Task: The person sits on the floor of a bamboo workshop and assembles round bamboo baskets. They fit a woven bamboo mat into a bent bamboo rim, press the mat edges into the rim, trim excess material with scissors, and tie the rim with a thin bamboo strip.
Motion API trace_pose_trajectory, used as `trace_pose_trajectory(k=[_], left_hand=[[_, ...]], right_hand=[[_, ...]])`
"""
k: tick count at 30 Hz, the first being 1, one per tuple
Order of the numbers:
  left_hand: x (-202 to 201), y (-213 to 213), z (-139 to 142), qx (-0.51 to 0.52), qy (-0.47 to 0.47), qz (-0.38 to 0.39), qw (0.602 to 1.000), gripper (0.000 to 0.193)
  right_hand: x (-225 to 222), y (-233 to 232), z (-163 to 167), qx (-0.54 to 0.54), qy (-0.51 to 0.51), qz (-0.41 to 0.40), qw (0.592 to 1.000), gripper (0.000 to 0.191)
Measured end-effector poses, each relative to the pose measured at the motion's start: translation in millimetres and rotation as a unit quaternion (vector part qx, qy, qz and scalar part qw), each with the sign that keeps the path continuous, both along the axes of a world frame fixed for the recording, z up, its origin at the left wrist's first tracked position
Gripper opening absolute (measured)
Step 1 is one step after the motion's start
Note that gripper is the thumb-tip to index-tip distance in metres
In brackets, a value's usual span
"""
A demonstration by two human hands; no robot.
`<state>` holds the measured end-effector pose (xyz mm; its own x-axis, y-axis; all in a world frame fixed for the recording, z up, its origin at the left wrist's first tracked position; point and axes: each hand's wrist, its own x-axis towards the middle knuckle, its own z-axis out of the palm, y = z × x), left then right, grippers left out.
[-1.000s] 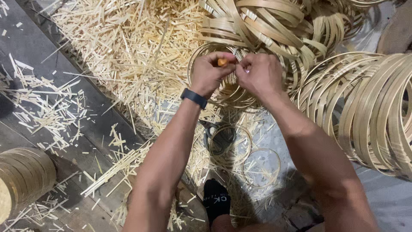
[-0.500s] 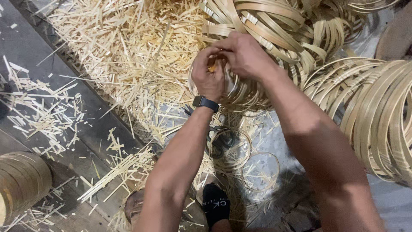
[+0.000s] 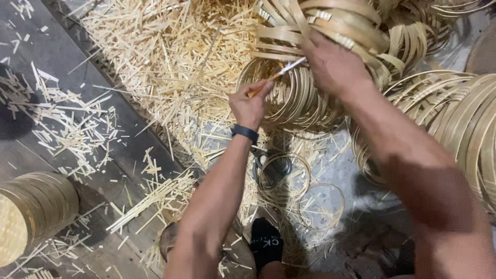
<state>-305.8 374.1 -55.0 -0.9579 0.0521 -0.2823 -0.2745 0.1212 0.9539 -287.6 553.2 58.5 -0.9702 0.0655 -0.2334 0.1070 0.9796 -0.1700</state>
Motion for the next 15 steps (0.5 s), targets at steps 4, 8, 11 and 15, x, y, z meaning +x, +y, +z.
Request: trace_pose_trajectory(k=[4, 8, 11, 15], left_hand=[[5, -9, -7, 0.01, 0.077, -0.011, 0.997, 0.037], [0, -54, -16, -0.088, 0.1, 0.059, 0.989, 0.045], [2, -86, -24, -0.251, 0.183, 0.016, 0.95, 0.046], [6, -129, -21, -0.263, 0.22, -0.089, 0.935, 0.047]], right_hand=[[23, -3, 13, 0.019, -0.064, -0.119, 0.991, 0.045], [34, -41, 10, 0.132, -0.003, -0.126, 0.983, 0.118], [13, -55, -1, 0.21, -0.083, -0.151, 0.962, 0.117], [-16, -26, 21, -0.002, -0.227, -0.313, 0.922, 0.077]])
